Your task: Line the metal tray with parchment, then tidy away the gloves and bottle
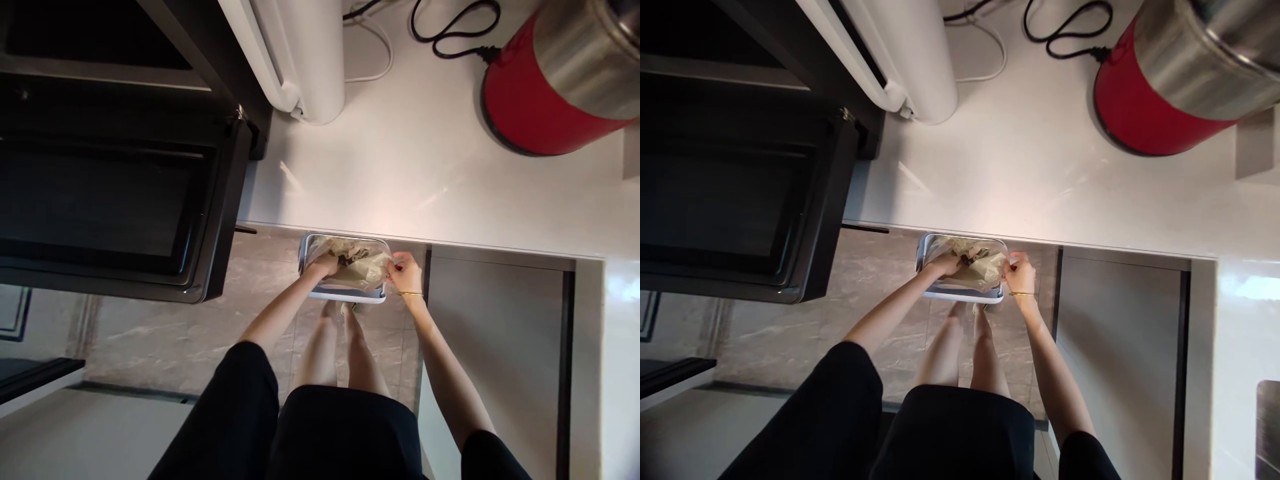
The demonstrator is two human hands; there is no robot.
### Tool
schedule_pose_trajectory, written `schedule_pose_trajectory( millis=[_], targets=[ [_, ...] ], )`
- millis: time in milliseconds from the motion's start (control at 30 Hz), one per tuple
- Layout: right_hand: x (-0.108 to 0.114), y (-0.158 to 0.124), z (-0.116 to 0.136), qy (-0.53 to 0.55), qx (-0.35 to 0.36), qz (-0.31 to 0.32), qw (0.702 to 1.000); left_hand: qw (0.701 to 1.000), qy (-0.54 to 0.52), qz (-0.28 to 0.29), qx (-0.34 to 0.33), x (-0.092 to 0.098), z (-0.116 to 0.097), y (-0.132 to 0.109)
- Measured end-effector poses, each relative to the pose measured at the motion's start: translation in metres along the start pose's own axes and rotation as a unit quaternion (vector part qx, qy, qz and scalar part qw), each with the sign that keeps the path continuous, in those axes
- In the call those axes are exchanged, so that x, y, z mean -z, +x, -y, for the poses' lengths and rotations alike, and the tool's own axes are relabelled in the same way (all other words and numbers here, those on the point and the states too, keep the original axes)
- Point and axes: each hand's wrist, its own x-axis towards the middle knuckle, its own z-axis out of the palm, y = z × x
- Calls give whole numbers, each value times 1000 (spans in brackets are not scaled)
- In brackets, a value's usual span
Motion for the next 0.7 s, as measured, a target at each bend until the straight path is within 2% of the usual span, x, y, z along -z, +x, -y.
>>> schedule_pose_trajectory(
  millis=[100, 167, 200, 233, 300, 367, 400, 467, 533, 633, 700],
  targets=[
    [18, -9, 3, -67, 36, -63, 995, 998, 56, 21, -28, 18, -4, -26],
    [23, -17, 10, -101, 134, -95, 981, 991, 110, 31, -68, 32, -3, -44],
    [22, -21, 15, -103, 197, -72, 972, 986, 139, 39, -87, 38, -1, -51],
    [18, -24, 21, -99, 254, -16, 962, 980, 165, 47, -99, 43, 1, -57],
    [0, -24, 31, -109, 305, 155, 933, 974, 198, 57, -96, 49, 5, -65],
    [-25, -18, 38, -167, 268, 291, 903, 973, 212, 51, -76, 49, 10, -70],
    [-36, -13, 39, -203, 236, 323, 894, 973, 214, 42, -70, 48, 11, -72],
    [-52, -2, 37, -249, 193, 346, 884, 972, 223, 20, -77, 44, 13, -77],
    [-58, 7, 33, -246, 188, 360, 880, 963, 250, 9, -95, 42, 14, -81],
    [-53, 15, 28, -216, 195, 373, 881, 952, 288, 16, -106, 42, 13, -85],
    [-48, 18, 28, -181, 194, 348, 899, 951, 288, 26, -107, 45, 11, -85]
  ],
)
